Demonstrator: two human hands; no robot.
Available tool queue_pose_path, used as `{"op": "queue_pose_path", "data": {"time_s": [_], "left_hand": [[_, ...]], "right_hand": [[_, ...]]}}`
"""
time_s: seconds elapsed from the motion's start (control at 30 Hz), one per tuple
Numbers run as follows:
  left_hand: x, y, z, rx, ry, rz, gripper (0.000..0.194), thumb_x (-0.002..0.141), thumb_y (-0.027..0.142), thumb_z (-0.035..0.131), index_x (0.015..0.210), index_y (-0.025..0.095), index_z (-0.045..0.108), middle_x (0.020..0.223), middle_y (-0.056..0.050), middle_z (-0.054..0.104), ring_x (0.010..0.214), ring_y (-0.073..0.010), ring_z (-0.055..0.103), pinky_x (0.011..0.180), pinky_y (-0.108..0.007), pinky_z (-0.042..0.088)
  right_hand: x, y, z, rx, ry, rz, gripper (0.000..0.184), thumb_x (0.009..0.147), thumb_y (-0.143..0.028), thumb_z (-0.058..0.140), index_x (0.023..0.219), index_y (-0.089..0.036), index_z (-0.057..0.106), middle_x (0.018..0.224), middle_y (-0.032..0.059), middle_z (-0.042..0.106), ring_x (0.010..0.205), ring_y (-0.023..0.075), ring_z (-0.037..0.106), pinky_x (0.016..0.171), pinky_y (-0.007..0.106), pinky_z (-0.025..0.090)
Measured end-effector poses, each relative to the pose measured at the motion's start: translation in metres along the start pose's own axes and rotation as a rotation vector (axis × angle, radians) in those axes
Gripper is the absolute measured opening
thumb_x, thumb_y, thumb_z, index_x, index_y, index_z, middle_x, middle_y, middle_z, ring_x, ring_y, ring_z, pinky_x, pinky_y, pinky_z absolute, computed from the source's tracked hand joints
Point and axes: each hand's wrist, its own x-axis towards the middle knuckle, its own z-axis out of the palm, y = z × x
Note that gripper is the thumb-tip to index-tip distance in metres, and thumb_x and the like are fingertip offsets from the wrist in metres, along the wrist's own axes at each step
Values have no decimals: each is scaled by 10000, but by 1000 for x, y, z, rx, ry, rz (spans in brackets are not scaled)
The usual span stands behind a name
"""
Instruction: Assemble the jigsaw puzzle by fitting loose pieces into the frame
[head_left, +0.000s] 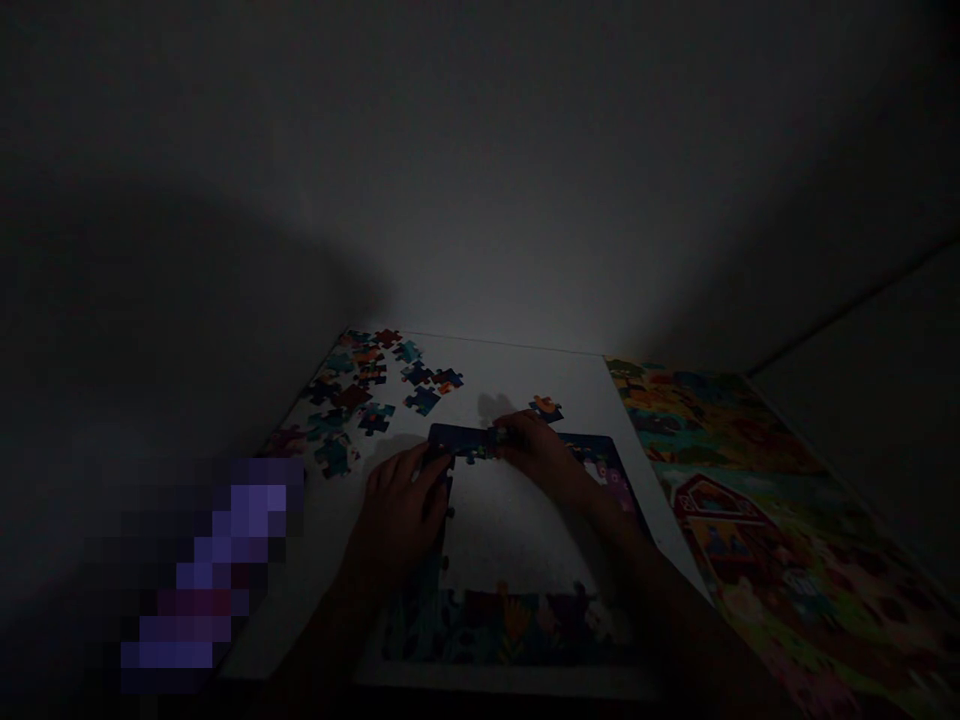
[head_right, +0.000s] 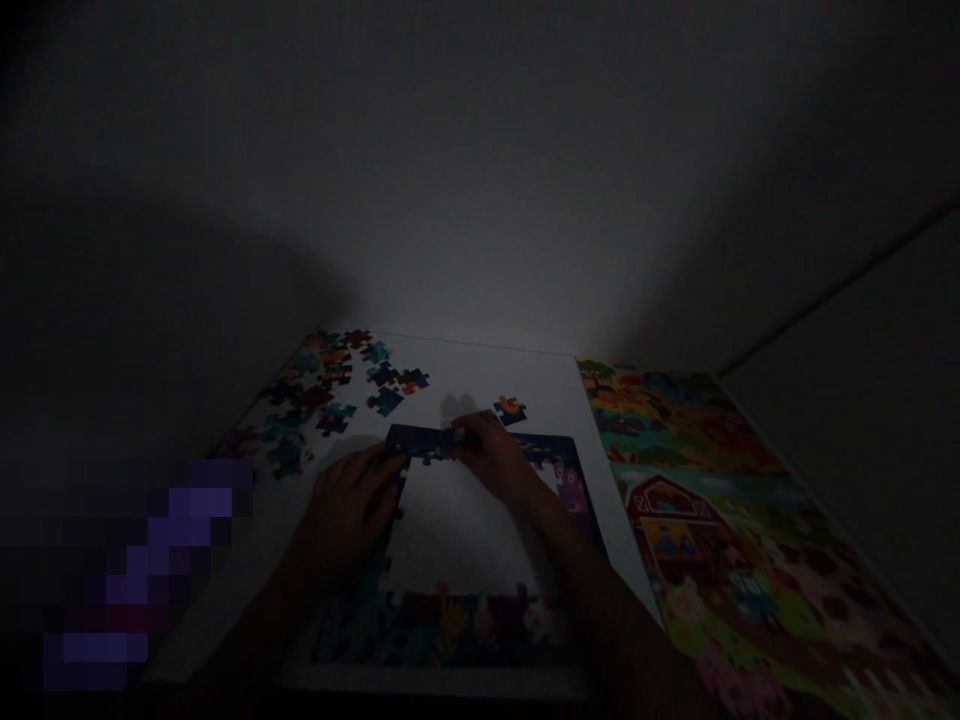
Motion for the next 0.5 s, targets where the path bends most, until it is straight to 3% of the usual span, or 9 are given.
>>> {"op": "queue_pose_path", "data": {"time_s": [0.17,0.27,0.33,0.4,0.5], "left_hand": [[0,-3,3,-4,24,4,355,943,285,449,1246,244,629,1318,-105,581,1195,-309,516,972,-520,439],[0,-4,4,4,30,18,356,946,282,441,1237,233,639,1310,-113,584,1194,-314,517,971,-520,440],[0,-5,4,14,27,29,358,943,279,445,1238,230,641,1313,-118,582,1198,-318,515,978,-522,435],[0,-5,4,19,24,25,362,941,277,448,1247,230,636,1325,-119,576,1206,-319,510,985,-525,430],[-1,-4,4,12,21,1,364,936,265,449,1245,232,638,1329,-115,578,1205,-317,513,981,-525,436]], "right_hand": [[11,5,1,356,36,104,291,788,-248,640,1077,-223,626,890,25,681,826,182,633,760,329,498],[34,9,-11,417,161,197,327,800,-298,625,1108,-193,605,848,35,701,775,186,651,731,330,513],[49,9,-25,242,239,232,339,830,-281,585,1151,-172,594,932,73,705,824,195,656,777,347,515],[56,6,-38,-74,277,242,332,849,-268,571,1163,-165,605,1091,128,672,986,229,635,879,376,488],[47,0,-46,-482,225,408,389,852,-390,610,1134,-122,624,1212,223,592,1170,334,545,946,448,450]]}}
